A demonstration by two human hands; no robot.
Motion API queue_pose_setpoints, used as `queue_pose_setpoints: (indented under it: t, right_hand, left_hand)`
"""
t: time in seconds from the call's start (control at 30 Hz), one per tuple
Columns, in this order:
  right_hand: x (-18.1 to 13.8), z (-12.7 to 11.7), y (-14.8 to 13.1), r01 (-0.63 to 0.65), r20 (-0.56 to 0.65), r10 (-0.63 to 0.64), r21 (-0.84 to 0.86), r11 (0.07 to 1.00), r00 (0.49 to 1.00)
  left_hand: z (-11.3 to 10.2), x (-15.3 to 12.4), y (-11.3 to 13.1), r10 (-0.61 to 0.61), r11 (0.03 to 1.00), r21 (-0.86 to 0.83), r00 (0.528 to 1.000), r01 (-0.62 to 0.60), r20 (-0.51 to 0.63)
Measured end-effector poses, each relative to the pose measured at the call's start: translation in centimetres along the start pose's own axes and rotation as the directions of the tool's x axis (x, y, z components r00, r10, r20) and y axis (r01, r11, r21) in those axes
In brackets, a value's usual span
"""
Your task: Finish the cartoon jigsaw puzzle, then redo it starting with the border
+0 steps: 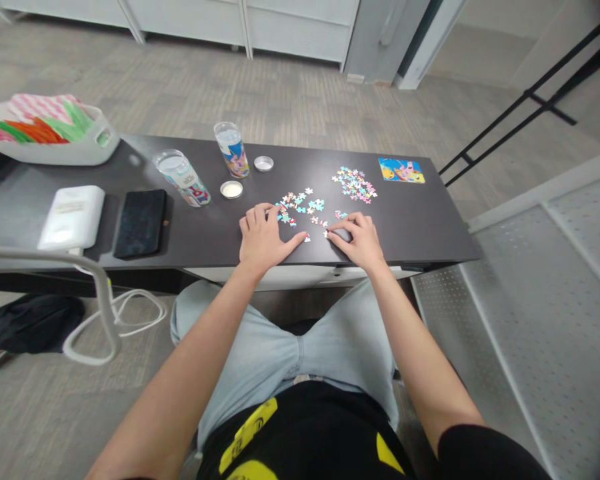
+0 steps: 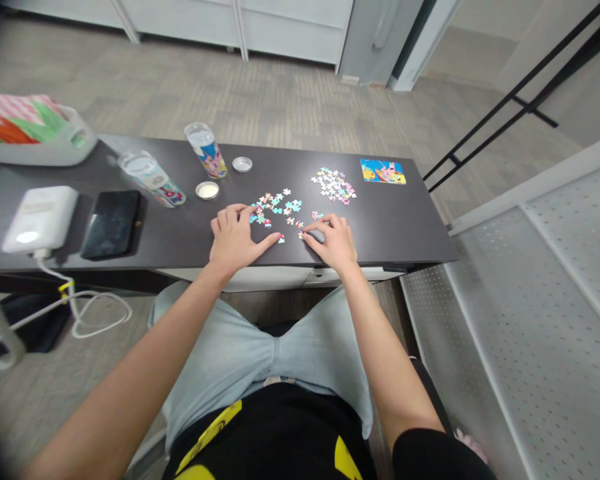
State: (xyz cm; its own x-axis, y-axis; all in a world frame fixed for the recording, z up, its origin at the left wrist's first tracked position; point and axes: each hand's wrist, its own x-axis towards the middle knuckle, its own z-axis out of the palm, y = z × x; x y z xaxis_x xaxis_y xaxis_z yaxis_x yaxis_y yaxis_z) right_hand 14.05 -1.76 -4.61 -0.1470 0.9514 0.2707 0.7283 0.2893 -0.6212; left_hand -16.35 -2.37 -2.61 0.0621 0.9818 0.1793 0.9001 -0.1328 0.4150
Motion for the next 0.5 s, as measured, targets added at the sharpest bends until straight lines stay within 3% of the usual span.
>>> queue_pose_setpoints:
  t: [0.13, 0.33, 0.5]
  right_hand:
    - [0.2, 0.0, 0.4, 0.027, -0.003, -0.026, 0.031, 0.999, 1.0]
    - [2.9, 0.0, 2.7, -0.071, -0.105, 0.073, 0.028, 0.997, 0.992]
    - [4.0, 0.3, 2.6, -0.034, -0.072, 0.034, -0.009, 0.999, 0.997]
  left_hand:
    - [0.3, 0.2, -0.1, 0.006, 1.0, -0.015, 1.0, -0.005, 0.006]
    - [-0.1, 0.2, -0.7, -0.007, 0.997, -0.081, 1.0, 0.007, -0.005]
    - [-0.4, 0.2, -0.7, -0.017, 0.995, -0.103, 1.0, 0.017, 0.001]
